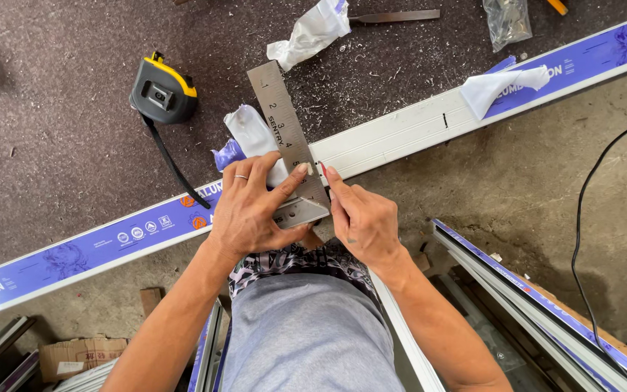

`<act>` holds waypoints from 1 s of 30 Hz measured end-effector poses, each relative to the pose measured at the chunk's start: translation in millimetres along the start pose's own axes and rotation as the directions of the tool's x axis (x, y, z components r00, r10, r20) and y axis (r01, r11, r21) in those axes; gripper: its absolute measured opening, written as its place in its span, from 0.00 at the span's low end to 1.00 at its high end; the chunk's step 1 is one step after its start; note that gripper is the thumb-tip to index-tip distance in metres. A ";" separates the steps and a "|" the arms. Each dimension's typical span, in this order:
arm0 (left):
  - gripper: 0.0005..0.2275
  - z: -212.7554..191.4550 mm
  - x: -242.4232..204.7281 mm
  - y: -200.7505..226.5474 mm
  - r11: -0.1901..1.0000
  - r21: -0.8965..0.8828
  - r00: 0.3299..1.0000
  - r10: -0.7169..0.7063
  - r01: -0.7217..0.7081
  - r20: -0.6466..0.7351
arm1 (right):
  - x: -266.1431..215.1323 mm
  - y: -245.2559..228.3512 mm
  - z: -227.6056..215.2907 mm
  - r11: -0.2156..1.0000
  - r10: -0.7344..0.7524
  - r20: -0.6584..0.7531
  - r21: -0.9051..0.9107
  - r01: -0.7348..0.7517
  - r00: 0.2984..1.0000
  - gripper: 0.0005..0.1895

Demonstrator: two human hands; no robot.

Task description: The person marks a white aluminum profile using a square ruler and a red marker, then inserts small blue plastic pieces into pre-drilled holes along the profile. The person handles the profile and tools on a workbench in a workshop setting.

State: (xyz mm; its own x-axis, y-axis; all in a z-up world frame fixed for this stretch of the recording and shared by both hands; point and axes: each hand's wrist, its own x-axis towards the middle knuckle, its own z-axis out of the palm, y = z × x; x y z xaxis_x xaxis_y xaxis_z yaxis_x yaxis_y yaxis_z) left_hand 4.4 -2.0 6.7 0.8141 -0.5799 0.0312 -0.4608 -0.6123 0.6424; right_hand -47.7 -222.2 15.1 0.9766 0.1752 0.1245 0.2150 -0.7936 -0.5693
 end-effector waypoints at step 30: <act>0.41 5.3 -6.3 -4.7 1.000 -0.002 1.000 0.009 -0.009 -0.005 | 3.2 -7.2 -2.2 0.986 -0.021 0.203 -0.155 0.053 0.979 0.29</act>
State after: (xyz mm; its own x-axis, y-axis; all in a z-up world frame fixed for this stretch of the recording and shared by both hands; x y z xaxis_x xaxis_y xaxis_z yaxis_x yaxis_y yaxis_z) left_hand -0.4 1.7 -0.6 0.8119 -0.5824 0.0408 -0.4671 -0.6060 0.6439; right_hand -46.2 -217.3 21.3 0.9515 0.3062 -0.0311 0.2640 -0.8640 -0.4287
